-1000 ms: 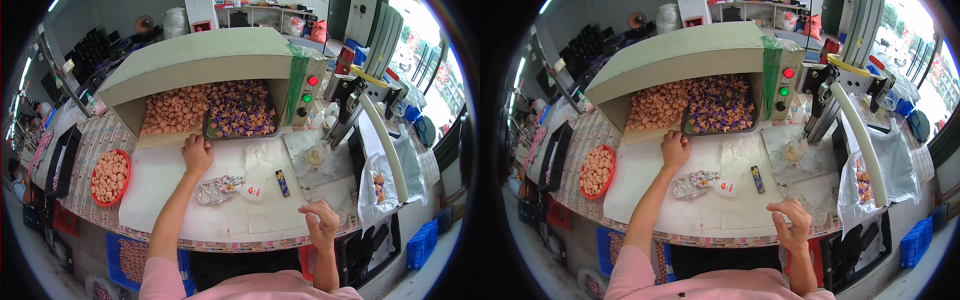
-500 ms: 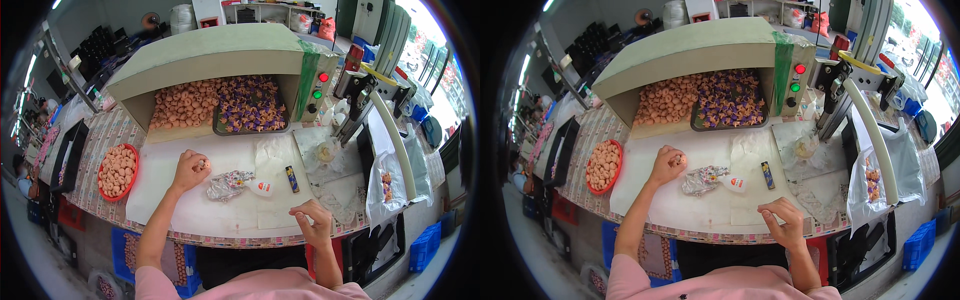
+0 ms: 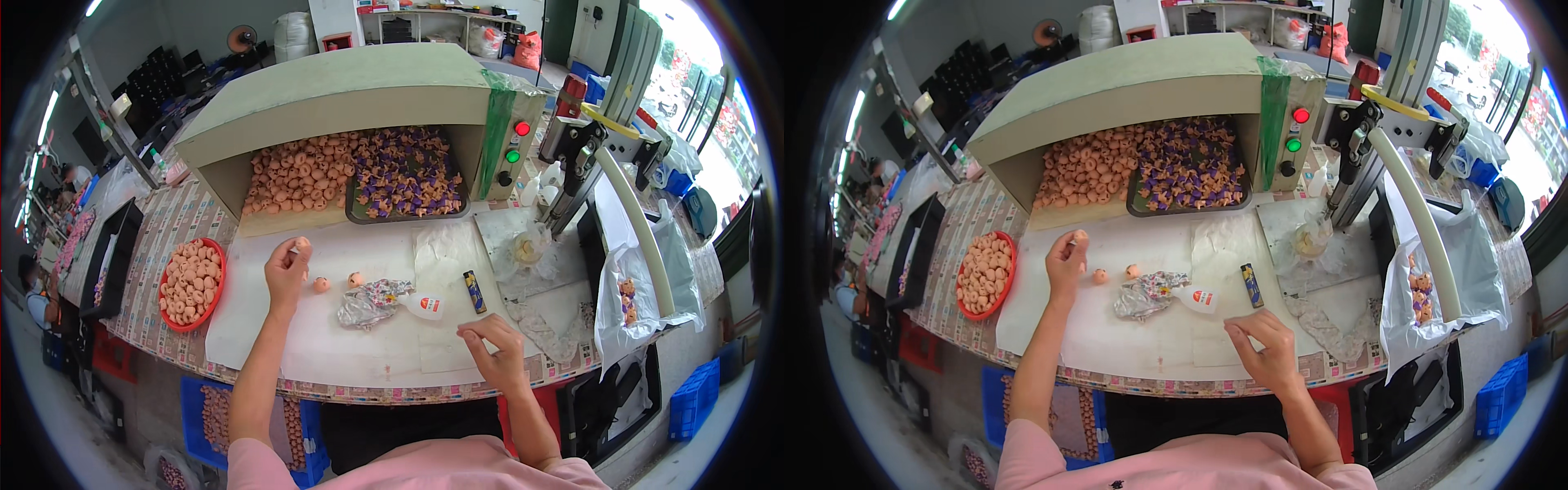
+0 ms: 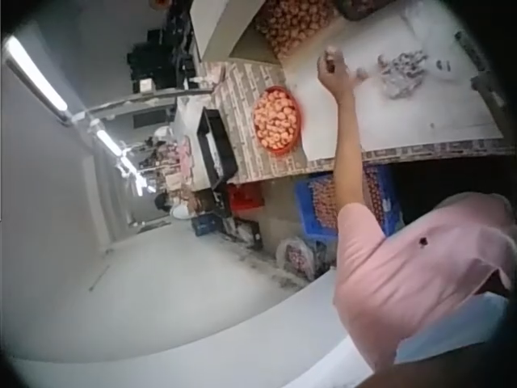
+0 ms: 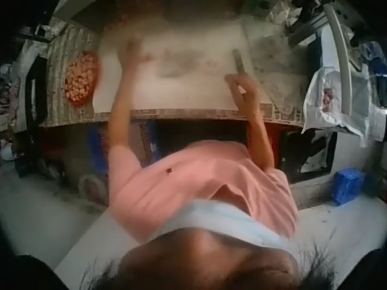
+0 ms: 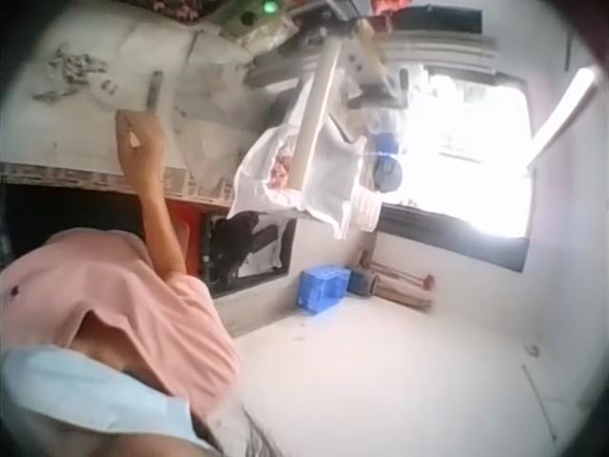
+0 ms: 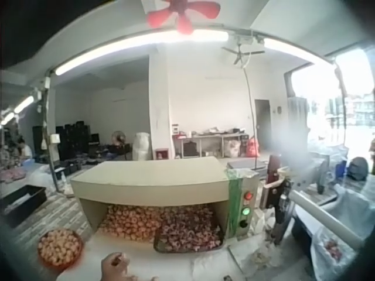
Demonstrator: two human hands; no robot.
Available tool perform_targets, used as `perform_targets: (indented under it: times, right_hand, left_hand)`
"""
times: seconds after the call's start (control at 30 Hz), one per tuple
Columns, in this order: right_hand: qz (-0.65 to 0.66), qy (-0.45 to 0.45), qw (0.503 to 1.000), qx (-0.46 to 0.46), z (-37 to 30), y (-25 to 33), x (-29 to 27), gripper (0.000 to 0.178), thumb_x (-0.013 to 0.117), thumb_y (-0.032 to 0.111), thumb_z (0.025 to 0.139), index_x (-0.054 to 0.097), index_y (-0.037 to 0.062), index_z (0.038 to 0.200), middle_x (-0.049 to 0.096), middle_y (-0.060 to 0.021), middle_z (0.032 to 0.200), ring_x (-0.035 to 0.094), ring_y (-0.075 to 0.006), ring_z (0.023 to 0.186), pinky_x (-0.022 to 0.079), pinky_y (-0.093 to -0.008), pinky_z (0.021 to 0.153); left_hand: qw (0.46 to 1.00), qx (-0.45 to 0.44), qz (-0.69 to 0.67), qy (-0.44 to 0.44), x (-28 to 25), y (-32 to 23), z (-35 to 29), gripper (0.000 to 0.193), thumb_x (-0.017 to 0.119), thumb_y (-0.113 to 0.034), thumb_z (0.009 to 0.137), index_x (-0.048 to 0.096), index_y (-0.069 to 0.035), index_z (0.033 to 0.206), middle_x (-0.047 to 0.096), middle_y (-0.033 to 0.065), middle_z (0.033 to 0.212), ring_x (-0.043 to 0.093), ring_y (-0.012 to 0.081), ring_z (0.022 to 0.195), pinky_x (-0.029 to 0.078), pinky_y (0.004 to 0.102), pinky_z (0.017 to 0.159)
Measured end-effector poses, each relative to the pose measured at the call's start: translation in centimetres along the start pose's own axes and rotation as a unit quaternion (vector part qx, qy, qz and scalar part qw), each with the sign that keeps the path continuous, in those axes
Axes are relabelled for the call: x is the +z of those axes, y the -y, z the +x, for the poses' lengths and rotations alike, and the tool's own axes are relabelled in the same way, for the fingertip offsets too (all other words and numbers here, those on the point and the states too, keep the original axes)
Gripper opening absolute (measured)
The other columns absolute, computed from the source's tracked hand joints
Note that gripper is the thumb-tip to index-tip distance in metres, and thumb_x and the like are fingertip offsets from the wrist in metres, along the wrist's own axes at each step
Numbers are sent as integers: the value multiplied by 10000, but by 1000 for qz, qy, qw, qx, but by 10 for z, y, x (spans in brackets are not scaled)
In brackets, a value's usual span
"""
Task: Manually assemble small toy components and operate a press machine to seal them.
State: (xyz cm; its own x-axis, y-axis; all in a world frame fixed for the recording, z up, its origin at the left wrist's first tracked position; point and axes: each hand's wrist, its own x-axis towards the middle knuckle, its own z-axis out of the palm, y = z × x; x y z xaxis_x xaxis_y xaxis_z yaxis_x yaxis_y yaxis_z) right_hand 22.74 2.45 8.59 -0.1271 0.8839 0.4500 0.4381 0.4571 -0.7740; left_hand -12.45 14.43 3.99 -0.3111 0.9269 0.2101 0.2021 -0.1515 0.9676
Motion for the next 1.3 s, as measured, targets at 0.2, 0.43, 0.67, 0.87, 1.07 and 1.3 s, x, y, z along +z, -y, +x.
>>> perform_targets:
  times: [0.2, 0.43, 0.67, 0.87, 1.07, 1.3]
  right_hand:
    - [-173, 9, 982, -74, 35, -21, 40, 327, 656, 68, 808, 619, 30, 1131, 624, -117, 1111, 543, -306, 1035, 433, -394, 882]
    - [-197, 174, 964, 41, 39, -22, 58, 389, 693, 109, 784, 593, 25, 1150, 597, -154, 1033, 537, -332, 1015, 422, -411, 872]
    - [-65, 65, 994, 57, 9, -10, 45, 373, 757, 106, 732, 608, 8, 1059, 594, -146, 972, 589, -294, 877, 476, -360, 768]
    - [86, -2, 989, 124, -21, -7, 25, 380, 832, 130, 691, 627, 14, 989, 592, -88, 918, 573, -168, 805, 458, -283, 709]
    - [76, -75, 993, 50, -32, -7, 19, 424, 884, 135, 612, 634, 45, 943, 589, -63, 837, 537, -168, 731, 443, -284, 651]
    - [12, -68, 997, -26, -34, -10, 19, 436, 892, 179, 595, 648, 50, 932, 586, -58, 773, 535, -186, 656, 431, -300, 576]
  left_hand:
    - [770, -298, -564, 6, -11, -28, -42, 275, 540, -188, 943, 565, -42, 1175, 584, 57, 923, 561, 125, 772, 423, 188, 514]
    - [649, -367, -665, 39, 9, -34, -116, 330, 484, -42, 928, 533, -32, 1254, 581, 117, 1099, 589, 153, 885, 499, 220, 617]
    - [752, -348, -538, 156, 29, -39, -144, 403, 538, 0, 903, 521, -77, 1298, 598, 43, 1134, 605, 124, 1023, 543, 249, 814]
    - [738, -410, -515, 147, 51, -37, -154, 349, 577, -99, 929, 533, -91, 1275, 606, 44, 1116, 612, 161, 1009, 546, 259, 841]
    - [736, -397, -521, 174, 73, -22, -169, 303, 627, -50, 897, 570, -113, 1189, 620, 24, 1116, 629, 163, 995, 552, 254, 810]
    - [746, -392, -500, 198, 82, -9, -175, 341, 663, -103, 879, 570, -107, 1207, 615, 71, 1149, 637, 171, 967, 569, 271, 770]
